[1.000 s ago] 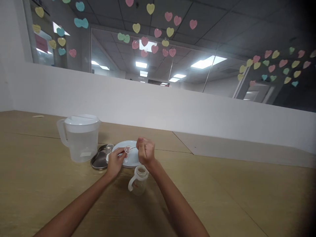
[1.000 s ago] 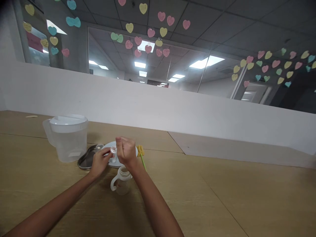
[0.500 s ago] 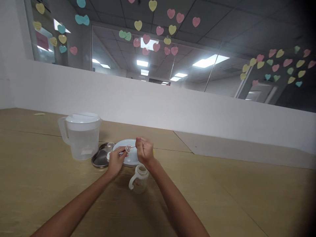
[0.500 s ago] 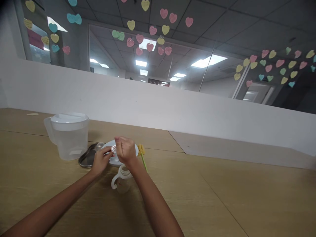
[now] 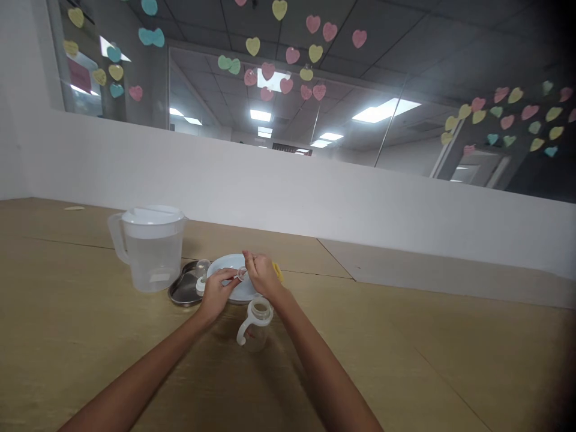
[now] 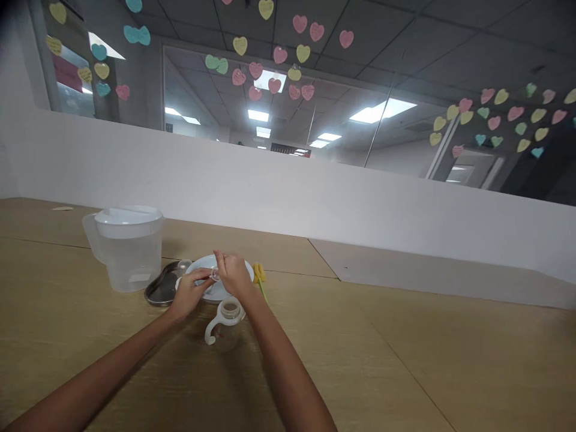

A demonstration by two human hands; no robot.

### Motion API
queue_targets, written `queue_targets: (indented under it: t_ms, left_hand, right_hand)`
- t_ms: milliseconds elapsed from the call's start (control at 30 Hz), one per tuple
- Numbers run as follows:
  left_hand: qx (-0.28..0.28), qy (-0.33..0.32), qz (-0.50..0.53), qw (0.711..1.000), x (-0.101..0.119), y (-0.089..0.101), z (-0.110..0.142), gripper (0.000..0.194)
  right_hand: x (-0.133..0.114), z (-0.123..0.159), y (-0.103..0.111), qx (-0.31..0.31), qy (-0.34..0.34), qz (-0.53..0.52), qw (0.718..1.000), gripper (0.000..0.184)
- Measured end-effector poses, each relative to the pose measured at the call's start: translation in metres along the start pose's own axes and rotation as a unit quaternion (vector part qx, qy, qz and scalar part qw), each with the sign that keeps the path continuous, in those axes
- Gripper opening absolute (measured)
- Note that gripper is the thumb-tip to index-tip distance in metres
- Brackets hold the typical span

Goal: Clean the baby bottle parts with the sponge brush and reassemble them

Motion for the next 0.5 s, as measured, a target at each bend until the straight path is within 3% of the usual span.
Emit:
queue_targets:
  t_ms: [133, 267, 500]
  left_hand:
    - [-0.015, -0.01, -0.051, 0.999, 0.002, -0.003, 0.001, 0.023]
    - [-0.047, -0.042, -0.073, 0.995, 0.01, -0.009, 0.003, 0.025]
    - [-0.008, -0.039, -0.049, 0.998, 0.012, -0.004, 0.007, 0.026]
  right_hand:
    - [-0.012, -0.001, 0.004, -0.048, 0.011, -0.041, 0.998, 0.053]
    - [-0.031, 0.001, 0.009, -0.057, 0.029, -0.037, 0.997, 0.056]
    - [-0.028, 0.004, -0.011, -0.076, 0.027, 0.049, 0.996, 0.049]
Point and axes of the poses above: each hand's wrist, its own z-axis away from the middle knuckle, its own y-axis out of the back of the hand, x = y × z, the point moved 10 cm from there along -z, towards the middle knuckle, and after that the axes turned 13 degrees about -z, right-handed, at the moved point
